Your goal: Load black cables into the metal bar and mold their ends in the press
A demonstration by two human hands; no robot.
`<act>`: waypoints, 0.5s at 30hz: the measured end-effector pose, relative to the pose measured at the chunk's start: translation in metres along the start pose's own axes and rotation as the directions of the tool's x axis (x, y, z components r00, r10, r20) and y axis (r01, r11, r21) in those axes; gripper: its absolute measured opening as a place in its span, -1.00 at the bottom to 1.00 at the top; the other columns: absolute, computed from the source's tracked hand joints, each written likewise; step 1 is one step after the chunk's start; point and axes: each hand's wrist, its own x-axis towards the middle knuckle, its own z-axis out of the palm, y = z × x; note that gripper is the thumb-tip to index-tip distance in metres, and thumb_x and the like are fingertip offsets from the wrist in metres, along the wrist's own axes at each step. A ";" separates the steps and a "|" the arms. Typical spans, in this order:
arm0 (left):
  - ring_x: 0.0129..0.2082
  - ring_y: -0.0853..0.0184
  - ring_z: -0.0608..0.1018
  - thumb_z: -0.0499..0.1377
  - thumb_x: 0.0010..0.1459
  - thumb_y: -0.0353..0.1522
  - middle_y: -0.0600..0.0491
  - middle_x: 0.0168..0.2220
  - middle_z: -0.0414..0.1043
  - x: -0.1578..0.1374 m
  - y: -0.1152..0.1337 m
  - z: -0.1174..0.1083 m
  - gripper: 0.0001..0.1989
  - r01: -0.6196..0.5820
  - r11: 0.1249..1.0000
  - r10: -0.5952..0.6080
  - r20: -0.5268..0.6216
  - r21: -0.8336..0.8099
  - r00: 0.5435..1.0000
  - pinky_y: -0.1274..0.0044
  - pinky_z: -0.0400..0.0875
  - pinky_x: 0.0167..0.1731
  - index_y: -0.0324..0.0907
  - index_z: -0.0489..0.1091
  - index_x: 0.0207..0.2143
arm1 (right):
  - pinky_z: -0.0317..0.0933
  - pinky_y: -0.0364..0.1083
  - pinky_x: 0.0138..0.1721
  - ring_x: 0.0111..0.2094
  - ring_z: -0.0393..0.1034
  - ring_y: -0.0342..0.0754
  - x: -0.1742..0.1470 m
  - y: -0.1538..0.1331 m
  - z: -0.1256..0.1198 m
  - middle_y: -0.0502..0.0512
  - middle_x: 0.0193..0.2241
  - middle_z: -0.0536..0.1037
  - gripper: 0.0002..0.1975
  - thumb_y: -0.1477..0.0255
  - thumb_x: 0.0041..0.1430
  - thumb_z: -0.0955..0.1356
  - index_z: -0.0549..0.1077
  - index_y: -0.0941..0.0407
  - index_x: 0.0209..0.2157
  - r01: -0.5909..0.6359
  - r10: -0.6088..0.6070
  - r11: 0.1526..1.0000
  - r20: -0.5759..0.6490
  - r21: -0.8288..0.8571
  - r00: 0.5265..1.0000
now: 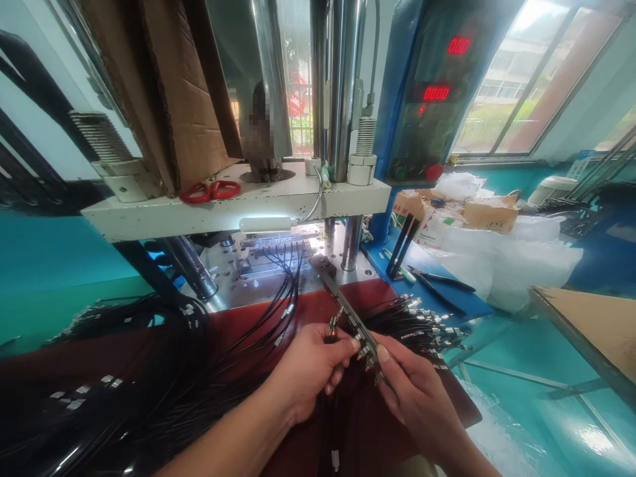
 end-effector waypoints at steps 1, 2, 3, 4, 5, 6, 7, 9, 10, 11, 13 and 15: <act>-0.76 0.60 0.15 0.23 0.04 -0.29 0.20 -0.62 0.23 0.000 0.000 0.000 -0.79 -0.002 1.000 0.002 0.003 -0.004 1.000 0.72 -0.04 -0.83 -0.22 0.28 -0.49 | 0.33 -0.13 -0.21 -0.17 0.39 0.00 0.000 0.001 -0.001 0.11 -0.11 0.50 -0.62 0.16 0.24 0.30 0.48 -0.03 0.03 0.015 -0.014 0.999 0.003 -0.034 1.000; -0.76 0.61 0.15 0.23 0.04 -0.30 0.20 -0.61 0.24 -0.001 0.000 0.000 -0.79 -0.003 1.000 0.003 0.008 -0.008 1.000 0.72 -0.04 -0.83 -0.23 0.28 -0.49 | 0.32 -0.10 -0.17 -0.14 0.38 0.01 0.000 0.002 -0.001 0.12 -0.08 0.49 -0.62 0.18 0.25 0.29 0.47 -0.03 0.05 0.042 -0.041 0.996 0.003 -0.082 0.999; -0.76 0.61 0.15 0.23 0.04 -0.30 0.19 -0.61 0.24 -0.001 0.000 -0.001 -0.80 -0.007 1.000 0.007 0.009 -0.010 1.000 0.72 -0.05 -0.83 -0.23 0.29 -0.49 | 0.31 -0.08 -0.12 -0.14 0.37 0.02 0.000 0.002 -0.002 0.12 -0.07 0.49 -0.63 0.19 0.26 0.29 0.47 -0.03 0.05 0.076 -0.077 0.988 0.000 -0.133 0.997; -0.76 0.60 0.15 0.23 0.03 -0.31 0.19 -0.61 0.24 -0.001 0.000 -0.001 -0.80 -0.011 1.000 0.012 0.005 -0.013 1.000 0.72 -0.05 -0.83 -0.24 0.29 -0.48 | 0.29 -0.07 -0.09 -0.14 0.37 0.01 0.000 0.003 -0.002 0.12 -0.06 0.49 -0.64 0.20 0.27 0.28 0.47 -0.04 0.05 0.114 -0.116 0.977 -0.002 -0.179 0.993; -0.76 0.60 0.15 0.23 0.03 -0.32 0.19 -0.62 0.25 -0.001 -0.001 -0.001 -0.81 -0.019 1.000 0.019 -0.003 -0.015 1.000 0.72 -0.05 -0.83 -0.24 0.29 -0.48 | 0.27 -0.06 -0.06 -0.15 0.36 0.01 -0.001 0.003 -0.003 0.12 -0.07 0.49 -0.65 0.20 0.28 0.28 0.48 -0.04 0.04 0.142 -0.144 0.967 0.002 -0.213 0.990; -0.76 0.60 0.16 0.23 0.03 -0.32 0.19 -0.62 0.25 -0.001 -0.001 -0.001 -0.81 -0.025 1.000 0.025 -0.010 -0.017 1.000 0.72 -0.05 -0.83 -0.24 0.29 -0.48 | 0.27 -0.06 -0.05 -0.17 0.36 0.00 -0.001 0.003 -0.003 0.12 -0.07 0.49 -0.65 0.20 0.28 0.27 0.48 -0.04 0.03 0.153 -0.155 0.961 0.006 -0.229 0.988; -0.76 0.59 0.16 0.23 0.02 -0.32 0.19 -0.62 0.25 -0.001 -0.002 -0.001 -0.81 -0.031 0.999 0.031 -0.017 -0.019 0.999 0.72 -0.05 -0.83 -0.23 0.29 -0.47 | 0.28 -0.06 -0.07 -0.18 0.37 0.00 -0.001 0.003 -0.002 0.12 -0.08 0.49 -0.64 0.20 0.28 0.27 0.48 -0.04 0.03 0.142 -0.144 0.964 0.009 -0.226 0.990; -0.76 0.59 0.16 0.23 0.03 -0.31 0.20 -0.63 0.24 -0.001 -0.004 0.000 -0.80 -0.041 0.999 0.040 -0.022 -0.023 0.999 0.72 -0.04 -0.83 -0.23 0.28 -0.47 | 0.31 -0.08 -0.13 -0.18 0.37 0.01 -0.001 0.002 -0.001 0.13 -0.07 0.49 -0.62 0.18 0.28 0.26 0.48 -0.03 0.04 0.100 -0.099 0.977 0.014 -0.188 0.995; -0.76 0.59 0.16 0.23 0.03 -0.32 0.20 -0.63 0.23 0.000 -0.006 0.000 -0.80 -0.044 0.999 0.044 -0.020 -0.025 0.999 0.72 -0.04 -0.83 -0.23 0.28 -0.47 | 0.32 -0.09 -0.16 -0.18 0.37 0.01 -0.002 0.002 -0.001 0.13 -0.07 0.49 -0.62 0.17 0.27 0.27 0.47 -0.04 0.05 0.076 -0.075 0.983 0.012 -0.166 0.997; -0.76 0.59 0.16 0.23 0.03 -0.32 0.20 -0.64 0.23 0.000 -0.007 0.001 -0.80 -0.049 0.998 0.048 -0.018 -0.026 0.999 0.72 -0.04 -0.84 -0.23 0.28 -0.47 | 0.32 -0.10 -0.19 -0.18 0.38 0.01 -0.002 0.001 0.000 0.12 -0.07 0.49 -0.62 0.17 0.27 0.27 0.47 -0.04 0.05 0.065 -0.065 0.986 0.010 -0.150 0.998; -0.76 0.58 0.17 0.24 0.04 -0.32 0.20 -0.63 0.23 0.001 -0.008 0.001 -0.80 -0.057 0.998 0.057 -0.010 -0.029 0.998 0.71 -0.03 -0.83 -0.24 0.29 -0.47 | 0.33 -0.12 -0.25 -0.21 0.39 0.00 -0.003 0.001 0.000 0.14 -0.09 0.51 -0.62 0.17 0.25 0.30 0.49 -0.02 0.03 0.081 -0.082 0.986 -0.004 -0.143 0.997; -0.74 0.57 0.23 0.24 0.06 -0.31 0.16 -0.60 0.27 0.001 -0.007 -0.001 -0.79 -0.058 0.998 0.059 0.016 -0.034 0.998 0.70 0.06 -0.81 -0.26 0.31 -0.48 | 0.34 -0.13 -0.35 -0.28 0.41 0.00 -0.003 0.000 -0.001 0.17 -0.19 0.56 -0.63 0.17 0.19 0.35 0.56 0.04 -0.06 0.120 -0.130 0.982 -0.063 -0.146 0.989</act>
